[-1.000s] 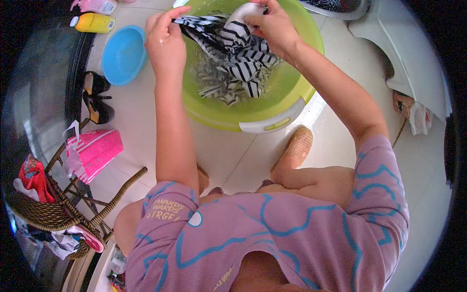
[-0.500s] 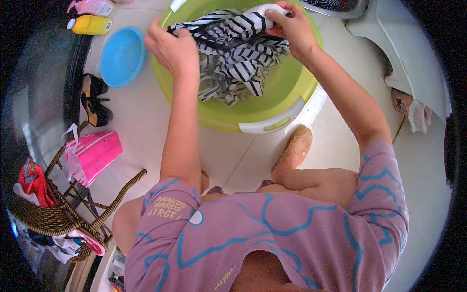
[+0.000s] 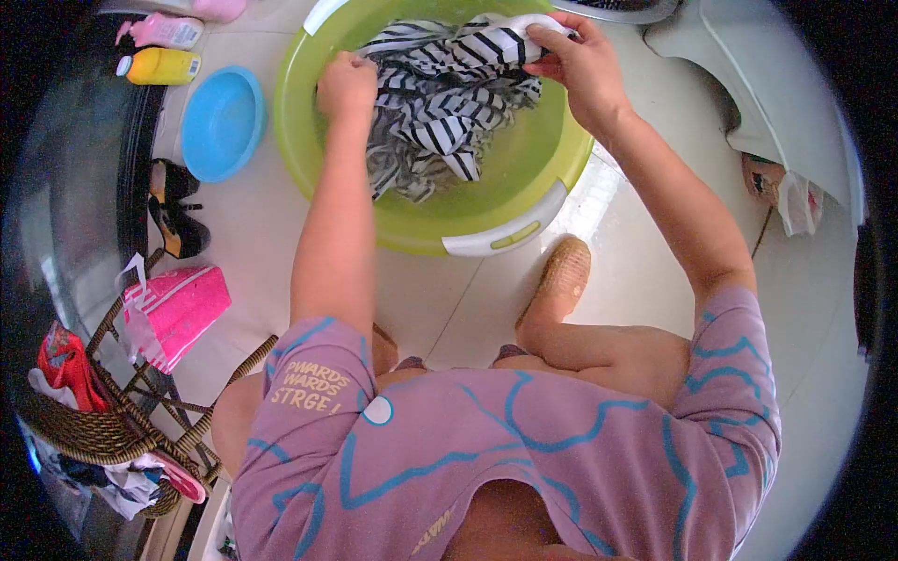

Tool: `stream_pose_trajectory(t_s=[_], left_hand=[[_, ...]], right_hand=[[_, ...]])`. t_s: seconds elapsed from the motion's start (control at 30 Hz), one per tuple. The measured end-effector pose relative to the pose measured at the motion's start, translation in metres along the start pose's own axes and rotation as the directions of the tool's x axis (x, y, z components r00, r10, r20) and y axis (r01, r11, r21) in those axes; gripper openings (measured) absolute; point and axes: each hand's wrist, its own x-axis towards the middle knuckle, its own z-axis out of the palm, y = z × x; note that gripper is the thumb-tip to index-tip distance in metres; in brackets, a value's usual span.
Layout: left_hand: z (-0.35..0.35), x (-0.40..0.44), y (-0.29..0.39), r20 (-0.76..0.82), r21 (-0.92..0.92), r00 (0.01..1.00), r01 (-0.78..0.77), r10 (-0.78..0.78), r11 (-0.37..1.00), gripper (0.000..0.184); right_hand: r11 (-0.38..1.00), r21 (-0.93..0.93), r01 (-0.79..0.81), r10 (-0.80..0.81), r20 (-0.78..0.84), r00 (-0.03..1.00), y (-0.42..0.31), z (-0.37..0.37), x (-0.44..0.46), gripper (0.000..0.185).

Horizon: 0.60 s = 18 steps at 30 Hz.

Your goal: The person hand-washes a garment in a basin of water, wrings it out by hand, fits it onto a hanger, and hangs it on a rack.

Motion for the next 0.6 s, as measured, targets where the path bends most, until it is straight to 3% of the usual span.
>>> stream_pose_trajectory(t_s=[0.07, 0.1, 0.2, 0.27, 0.37, 0.47, 0.57, 0.6], left_hand=[[-0.001, 0.003, -0.004, -0.031, -0.101, 0.999, 0.011, -0.014, 0.995, 0.031], [-0.001, 0.008, -0.009, -0.02, -0.237, 0.999, 0.027, -0.033, 0.971, 0.03], [-0.011, 0.012, 0.0, 0.016, -0.624, 0.998, 0.06, -0.064, 0.779, 0.028], [-0.034, 0.002, 0.019, -0.033, -0.695, 0.999, -0.013, -0.014, 0.718, 0.027], [-0.062, -0.006, 0.047, -0.089, -0.8, 0.993, -0.12, 0.081, 0.588, 0.021], [-0.08, -0.012, 0.062, -0.029, -0.896, 0.984, -0.105, 0.178, 0.432, 0.016], [-0.095, -0.026, 0.081, -0.123, -0.837, 0.951, -0.253, 0.285, 0.485, 0.016], [-0.105, -0.028, 0.078, -0.076, -0.891, 0.954, -0.196, 0.291, 0.41, 0.014]], right_hand=[[0.999, 0.011, -0.033, 0.032, 0.016, 0.999, -0.001, 0.001, -0.001, 0.037], [0.998, 0.034, -0.054, 0.053, 0.03, 0.998, -0.002, 0.001, -0.001, 0.036], [0.98, 0.154, -0.125, 0.111, 0.1, 0.989, -0.003, 0.001, 0.001, 0.033], [0.939, 0.293, -0.181, 0.127, 0.193, 0.973, -0.003, 0.006, 0.003, 0.032], [0.868, 0.455, -0.199, 0.128, 0.182, 0.975, -0.019, 0.036, -0.015, 0.022], [0.899, 0.421, -0.123, 0.028, 0.225, 0.974, -0.022, 0.071, -0.034, 0.026], [0.908, 0.41, -0.081, -0.102, 0.406, 0.908, 0.012, 0.102, -0.039, 0.034], [0.978, 0.207, -0.006, -0.097, 0.485, 0.869, 0.021, 0.104, -0.036, 0.034]])
